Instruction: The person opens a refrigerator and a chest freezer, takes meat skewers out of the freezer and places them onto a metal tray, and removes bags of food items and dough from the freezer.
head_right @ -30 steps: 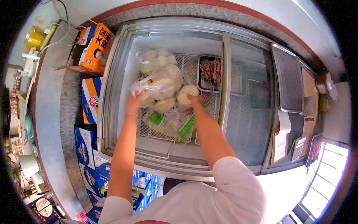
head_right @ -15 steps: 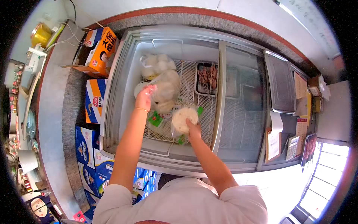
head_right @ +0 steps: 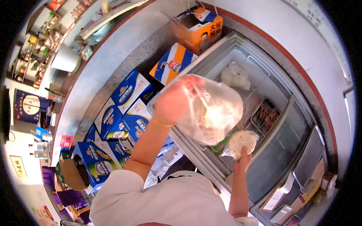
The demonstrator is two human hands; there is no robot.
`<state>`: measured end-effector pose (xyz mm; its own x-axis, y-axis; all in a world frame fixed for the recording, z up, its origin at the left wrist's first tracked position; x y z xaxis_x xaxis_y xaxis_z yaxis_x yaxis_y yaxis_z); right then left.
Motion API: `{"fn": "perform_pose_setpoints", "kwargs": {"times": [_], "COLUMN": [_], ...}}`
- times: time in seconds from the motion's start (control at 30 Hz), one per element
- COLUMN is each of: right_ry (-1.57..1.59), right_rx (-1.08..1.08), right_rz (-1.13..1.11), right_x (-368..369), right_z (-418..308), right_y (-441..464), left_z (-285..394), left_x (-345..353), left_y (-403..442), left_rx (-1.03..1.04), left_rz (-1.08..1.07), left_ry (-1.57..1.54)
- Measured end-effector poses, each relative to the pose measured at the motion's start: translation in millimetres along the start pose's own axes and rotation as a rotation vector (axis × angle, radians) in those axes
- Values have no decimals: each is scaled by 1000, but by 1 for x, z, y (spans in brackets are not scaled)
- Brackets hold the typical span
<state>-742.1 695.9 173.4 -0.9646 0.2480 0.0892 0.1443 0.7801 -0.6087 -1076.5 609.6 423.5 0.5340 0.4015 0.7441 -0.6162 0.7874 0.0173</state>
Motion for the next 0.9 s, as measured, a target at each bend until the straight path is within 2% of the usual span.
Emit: {"fn": "perform_pose_setpoints", "kwargs": {"times": [0.13, 0.2, 0.33, 0.4, 0.53, 0.57, 0.6, 0.63, 0.67, 0.7, 0.73, 0.77, 0.8, 0.83, 0.87, 0.9], "right_ry": [-5, 0, -125, -138, -270, -490, -470, -591, -588, -834, -465, -699, -673, -762, -854, -855], "right_rx": [-39, 16, -64, -73, -117, -107, -28, -200, -180, -350, -87, -304, -200, -337, -471, -455], "right_rz": [-194, -404, -576, -656, -799, -813, -915, -841, -892, -928, -990, -956, -942, -890, -848, -816], "right_x": [34, 80, 161, 194, 252, 264, 280, 288, 301, 312, 319, 323, 328, 332, 333, 330], "right_z": [10, 16, 30, 55, 100, 132, 180, 173, 221, 237, 256, 246, 270, 293, 308, 309], "right_y": [9, -9, -67, -92, -178, -187, -193, -225, -231, -247, -269, -281, -283, -277, -268, -263], "left_z": [106, 150, 219, 251, 300, 306, 312, 317, 320, 339, 349, 340, 340, 352, 344, 341], "left_x": [-13, -23, -62, -106, -228, -268, -305, -334, -371, -439, -458, -417, -422, -467, -463, -450], "left_y": [-51, -69, -88, -91, -83, -83, -80, -86, -96, -107, -114, -124, -129, -131, -133, -136], "left_rx": [193, 275, 383, 417, 390, 369, 340, 385, 412, 436, 367, 395, 373, 225, 215, 208], "left_rz": [79, 207, 346, 463, 596, 688, 772, 823, 861, 951, 986, 1117, 1083, 1109, 1117, 1136], "left_ry": [-30, 24, 167, 325, 374, 308, 242, 311, 380, 399, 474, 692, 689, 827, 765, 706]}}
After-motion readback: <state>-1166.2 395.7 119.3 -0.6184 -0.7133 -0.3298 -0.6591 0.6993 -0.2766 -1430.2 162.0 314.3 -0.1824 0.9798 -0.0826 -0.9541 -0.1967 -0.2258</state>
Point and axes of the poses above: each hand's wrist, its own y-axis towards the middle knuckle, its own x-axis out of the palm, z = x × y, the point moved 7 cm from there along y, towards the middle knuckle, and after that the axes turned 14 degrees about z, right-handed, at the moved point
